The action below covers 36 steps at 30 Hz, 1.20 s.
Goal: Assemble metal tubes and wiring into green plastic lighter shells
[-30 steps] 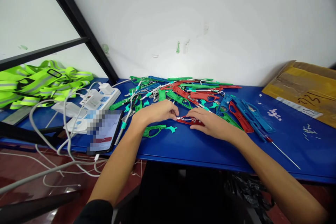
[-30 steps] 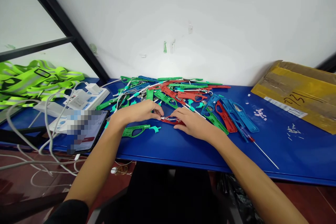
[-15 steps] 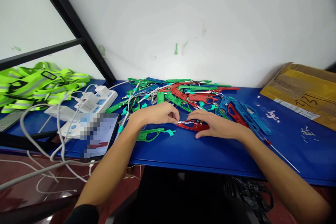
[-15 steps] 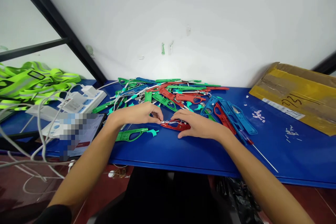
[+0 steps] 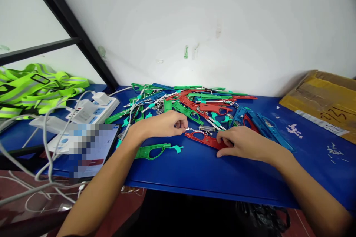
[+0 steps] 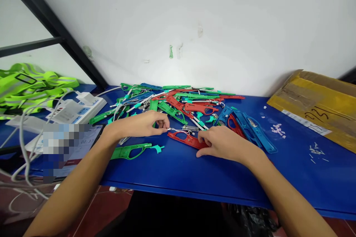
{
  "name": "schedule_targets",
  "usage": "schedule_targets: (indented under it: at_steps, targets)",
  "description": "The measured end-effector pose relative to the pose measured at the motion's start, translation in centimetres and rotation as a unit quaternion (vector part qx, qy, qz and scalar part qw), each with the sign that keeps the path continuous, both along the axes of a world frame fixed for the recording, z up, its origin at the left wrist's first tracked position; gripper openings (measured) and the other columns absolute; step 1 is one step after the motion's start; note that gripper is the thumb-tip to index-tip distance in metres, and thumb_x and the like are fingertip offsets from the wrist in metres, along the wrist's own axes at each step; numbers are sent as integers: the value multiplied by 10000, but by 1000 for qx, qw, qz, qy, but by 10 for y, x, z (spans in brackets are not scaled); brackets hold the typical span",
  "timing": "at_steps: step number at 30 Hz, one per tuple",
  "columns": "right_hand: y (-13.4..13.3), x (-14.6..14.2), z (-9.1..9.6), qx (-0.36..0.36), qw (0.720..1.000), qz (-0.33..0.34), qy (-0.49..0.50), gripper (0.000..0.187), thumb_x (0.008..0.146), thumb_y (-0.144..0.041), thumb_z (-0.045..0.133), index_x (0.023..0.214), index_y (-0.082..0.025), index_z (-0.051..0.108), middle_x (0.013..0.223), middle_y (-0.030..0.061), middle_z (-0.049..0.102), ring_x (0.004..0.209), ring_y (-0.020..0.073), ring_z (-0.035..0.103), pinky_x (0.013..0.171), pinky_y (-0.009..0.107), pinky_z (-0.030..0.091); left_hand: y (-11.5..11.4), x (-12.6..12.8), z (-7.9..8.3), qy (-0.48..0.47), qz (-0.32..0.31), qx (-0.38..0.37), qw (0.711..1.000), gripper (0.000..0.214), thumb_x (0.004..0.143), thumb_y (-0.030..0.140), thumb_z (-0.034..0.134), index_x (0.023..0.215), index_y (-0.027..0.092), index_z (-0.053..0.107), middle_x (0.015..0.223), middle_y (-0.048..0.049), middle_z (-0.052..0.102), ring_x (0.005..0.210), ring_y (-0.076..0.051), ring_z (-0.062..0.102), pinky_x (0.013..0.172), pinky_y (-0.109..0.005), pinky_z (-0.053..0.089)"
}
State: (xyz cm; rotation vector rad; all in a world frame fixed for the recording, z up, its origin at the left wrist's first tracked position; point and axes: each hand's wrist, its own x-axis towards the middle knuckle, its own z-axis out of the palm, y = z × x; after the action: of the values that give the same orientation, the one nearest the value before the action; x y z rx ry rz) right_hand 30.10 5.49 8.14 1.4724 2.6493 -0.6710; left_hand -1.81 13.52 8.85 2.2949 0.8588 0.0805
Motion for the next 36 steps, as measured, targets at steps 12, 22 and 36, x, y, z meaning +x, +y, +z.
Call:
schedule_targets:
  at_steps: [12, 22, 36]
  targets:
    - [25, 77, 13, 4, 987, -158, -10, 711, 878, -922, 582, 690, -241, 659, 608, -3, 604, 572, 162, 496, 576, 314, 333, 0, -6, -9, 11, 21, 32, 999, 192, 944, 327, 654, 1040, 201, 763, 956, -56, 773, 815, -209, 710, 670, -293, 479]
    - [3, 77, 17, -53, 972, -198, -116, 533, 899, -697, 664, 645, -229, 653, 603, 30, 620, 545, 174, 494, 548, 336, 333, 1, -5, -13, 18, 17, 45, 999, 208, 944, 321, 656, 1055, 202, 785, 925, -47, 770, 780, -202, 693, 663, -293, 461]
    - [-23, -5, 23, -82, 991, 63, 81, 299, 967, -551, 752, 934, -257, 709, 909, 0, 723, 785, 188, 644, 719, 320, 466, -4, -6, -5, -9, 12, 21, 1000, 190, 938, 290, 660, 1051, 185, 771, 962, -51, 785, 809, -184, 702, 674, -279, 472]
